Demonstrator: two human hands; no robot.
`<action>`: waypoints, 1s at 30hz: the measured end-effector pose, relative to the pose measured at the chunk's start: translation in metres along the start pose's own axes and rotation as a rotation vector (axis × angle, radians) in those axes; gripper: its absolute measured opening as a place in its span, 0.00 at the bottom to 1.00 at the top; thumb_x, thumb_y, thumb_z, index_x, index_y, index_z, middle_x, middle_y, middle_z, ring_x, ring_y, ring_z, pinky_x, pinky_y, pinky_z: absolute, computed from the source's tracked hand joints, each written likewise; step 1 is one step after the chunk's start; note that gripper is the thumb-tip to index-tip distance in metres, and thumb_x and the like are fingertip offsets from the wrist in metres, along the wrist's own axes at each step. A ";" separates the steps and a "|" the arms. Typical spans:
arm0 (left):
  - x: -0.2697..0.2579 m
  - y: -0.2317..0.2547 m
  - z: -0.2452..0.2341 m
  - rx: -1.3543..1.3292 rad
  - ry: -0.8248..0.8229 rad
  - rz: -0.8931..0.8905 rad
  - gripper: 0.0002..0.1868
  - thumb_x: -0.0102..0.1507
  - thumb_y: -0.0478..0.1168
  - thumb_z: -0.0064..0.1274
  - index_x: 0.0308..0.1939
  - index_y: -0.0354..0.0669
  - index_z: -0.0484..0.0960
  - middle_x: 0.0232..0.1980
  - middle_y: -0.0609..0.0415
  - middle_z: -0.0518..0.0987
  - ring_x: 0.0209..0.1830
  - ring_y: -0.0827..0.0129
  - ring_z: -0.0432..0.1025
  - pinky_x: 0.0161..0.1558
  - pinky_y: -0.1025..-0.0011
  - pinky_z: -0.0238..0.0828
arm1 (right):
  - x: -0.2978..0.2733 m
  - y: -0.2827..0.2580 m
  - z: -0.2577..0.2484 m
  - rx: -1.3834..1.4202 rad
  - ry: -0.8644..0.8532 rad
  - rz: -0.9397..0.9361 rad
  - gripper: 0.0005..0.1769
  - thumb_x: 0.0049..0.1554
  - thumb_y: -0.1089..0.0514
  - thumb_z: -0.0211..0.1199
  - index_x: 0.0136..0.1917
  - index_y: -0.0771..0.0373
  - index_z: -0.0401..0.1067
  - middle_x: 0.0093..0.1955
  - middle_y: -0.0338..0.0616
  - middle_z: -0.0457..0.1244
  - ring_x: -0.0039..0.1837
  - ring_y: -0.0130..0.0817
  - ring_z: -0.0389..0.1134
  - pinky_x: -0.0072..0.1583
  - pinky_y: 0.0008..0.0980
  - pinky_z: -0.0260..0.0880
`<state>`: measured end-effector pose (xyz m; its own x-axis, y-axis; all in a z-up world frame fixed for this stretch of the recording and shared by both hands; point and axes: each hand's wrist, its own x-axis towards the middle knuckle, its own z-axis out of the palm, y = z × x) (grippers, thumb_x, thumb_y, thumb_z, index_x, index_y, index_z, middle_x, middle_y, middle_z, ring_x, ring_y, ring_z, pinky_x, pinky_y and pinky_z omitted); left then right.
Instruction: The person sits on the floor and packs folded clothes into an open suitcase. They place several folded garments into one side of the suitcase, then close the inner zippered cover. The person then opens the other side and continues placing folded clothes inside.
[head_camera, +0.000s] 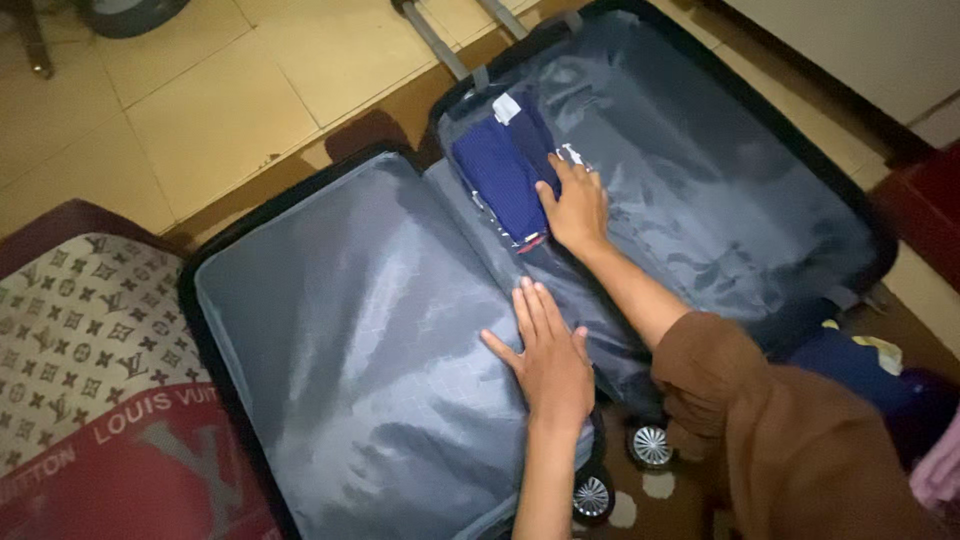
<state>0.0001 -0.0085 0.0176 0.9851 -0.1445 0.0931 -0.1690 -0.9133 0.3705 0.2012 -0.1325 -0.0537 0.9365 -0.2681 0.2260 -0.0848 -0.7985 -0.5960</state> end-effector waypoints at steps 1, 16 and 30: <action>0.001 0.006 -0.003 -0.029 -0.002 0.013 0.42 0.67 0.49 0.46 0.76 0.28 0.49 0.82 0.40 0.44 0.83 0.53 0.37 0.67 0.24 0.21 | -0.002 -0.005 -0.009 0.008 -0.037 0.013 0.34 0.60 0.48 0.64 0.77 0.53 0.61 0.70 0.55 0.61 0.70 0.58 0.61 0.70 0.52 0.59; -0.016 0.062 0.001 -0.185 0.046 0.262 0.41 0.69 0.46 0.44 0.80 0.30 0.45 0.84 0.39 0.41 0.85 0.49 0.37 0.75 0.36 0.28 | -0.187 0.053 -0.237 -0.033 0.092 -0.161 0.42 0.58 0.60 0.63 0.81 0.63 0.51 0.82 0.64 0.45 0.82 0.65 0.45 0.79 0.53 0.44; -0.086 0.128 0.031 -0.194 -0.047 0.593 0.42 0.66 0.43 0.50 0.79 0.33 0.49 0.84 0.45 0.46 0.84 0.56 0.42 0.78 0.47 0.36 | -0.346 0.179 -0.232 -0.290 -0.204 0.134 0.58 0.50 0.39 0.70 0.82 0.54 0.43 0.84 0.61 0.34 0.82 0.68 0.34 0.76 0.62 0.40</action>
<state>-0.1048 -0.1247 0.0278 0.7215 -0.6265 0.2950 -0.6858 -0.5874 0.4298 -0.2166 -0.3079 -0.0604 0.9566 -0.2910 -0.0145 -0.2765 -0.8909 -0.3603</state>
